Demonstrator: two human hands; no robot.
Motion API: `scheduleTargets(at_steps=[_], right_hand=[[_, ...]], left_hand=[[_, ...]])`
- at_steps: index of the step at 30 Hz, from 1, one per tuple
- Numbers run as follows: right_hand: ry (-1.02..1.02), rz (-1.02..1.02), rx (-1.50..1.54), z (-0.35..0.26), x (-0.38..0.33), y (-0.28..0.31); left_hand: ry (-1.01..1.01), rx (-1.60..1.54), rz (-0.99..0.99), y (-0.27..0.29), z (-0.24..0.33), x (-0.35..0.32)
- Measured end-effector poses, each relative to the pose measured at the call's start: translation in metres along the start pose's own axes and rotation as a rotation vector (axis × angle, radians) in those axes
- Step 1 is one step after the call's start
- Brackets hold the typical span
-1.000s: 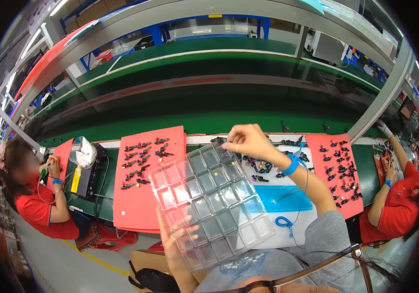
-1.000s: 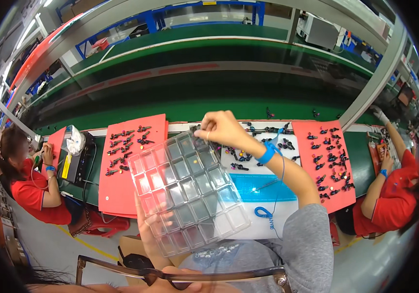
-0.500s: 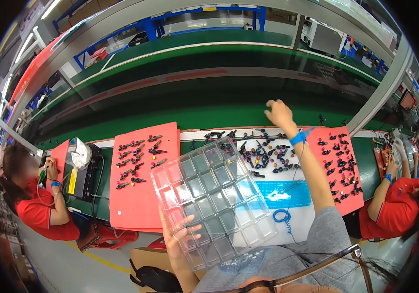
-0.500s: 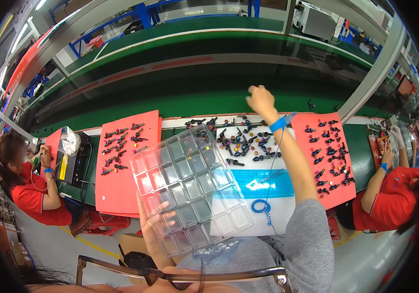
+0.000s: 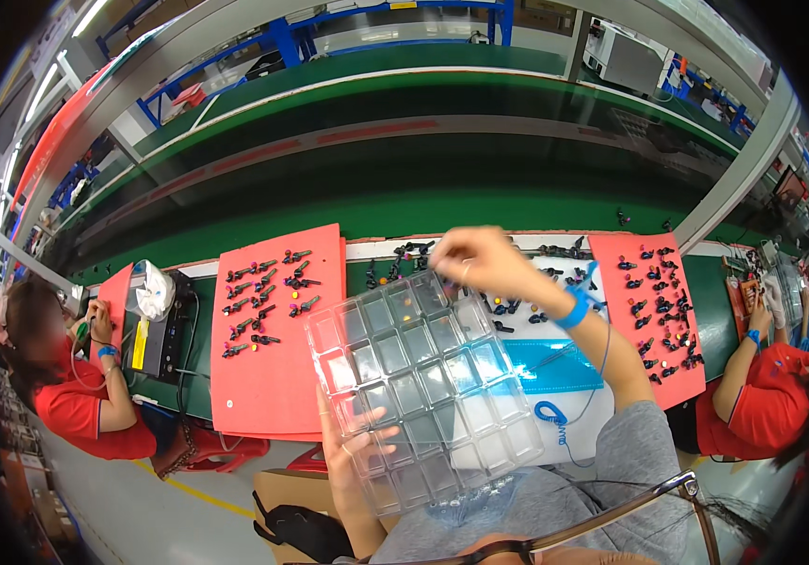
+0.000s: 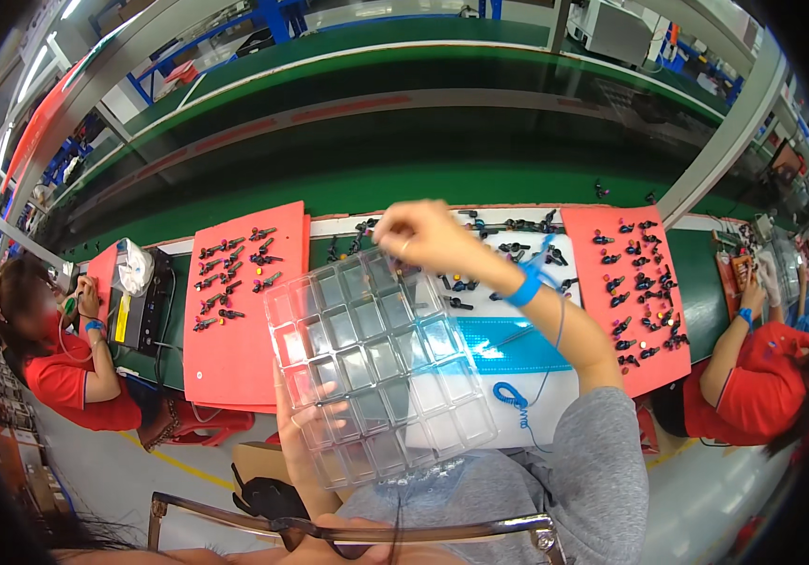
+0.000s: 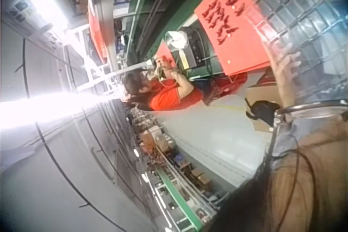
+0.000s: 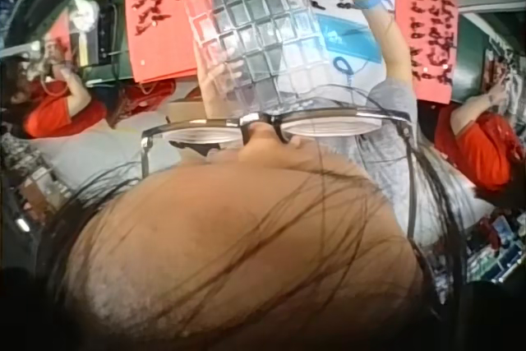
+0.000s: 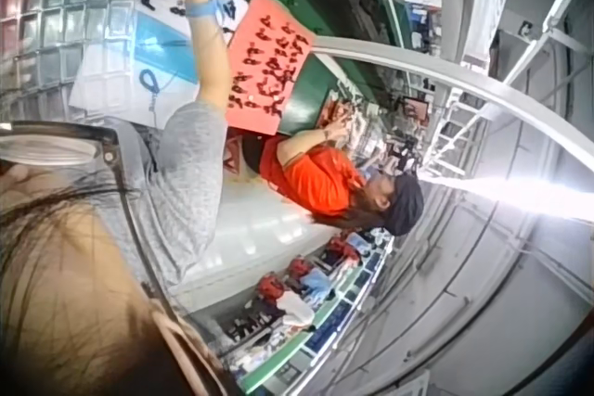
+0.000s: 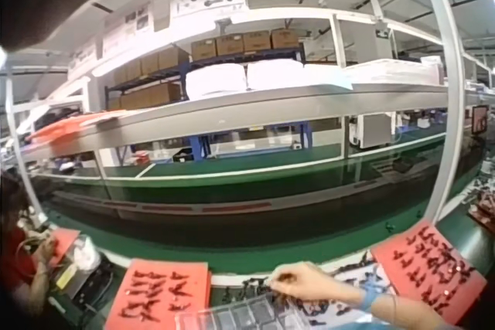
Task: The person takes clear plastic trays from an overhead shelf, loads small components into the compartments of the trays by hand, and places the filled trays back onto the shelf.
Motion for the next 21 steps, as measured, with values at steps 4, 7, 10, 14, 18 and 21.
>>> scheduleTargets(at_steps=[4, 7, 10, 14, 18, 21], right_hand=[[0.197, 0.113, -0.451, -0.016, -0.013, -0.045], [0.165, 0.065, -0.549, -0.010, -0.015, -0.056], [0.124, -0.026, -0.671, -0.013, 0.004, -0.058], [0.117, 0.102, -0.863, 0.043, 0.064, -0.027], [-0.033, -0.168, -0.835, 0.104, 0.091, -0.039], [0.006, -0.142, -0.849, 0.101, 0.092, -0.041]], left_hand=[[0.001, -0.007, 0.013, -0.001, -0.001, -0.003], [-0.012, 0.012, 0.033, -0.001, 0.002, -0.008], [-0.018, 0.045, 0.083, 0.006, 0.004, -0.014], [-0.032, 0.023, 0.073, 0.013, 0.006, -0.018], [-0.021, 0.019, 0.068, 0.017, 0.006, -0.021], [-0.013, -0.005, 0.056, 0.018, 0.006, -0.021]])
Point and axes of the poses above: each hand's wrist, its own x-axis towards the middle knuckle, its own y-axis out of the back of the hand, z = x × y, the point moved 5 cm from there along x, towards the middle knuckle, and after that the axes turned 3 degrees about y, right-handed, at the moved point
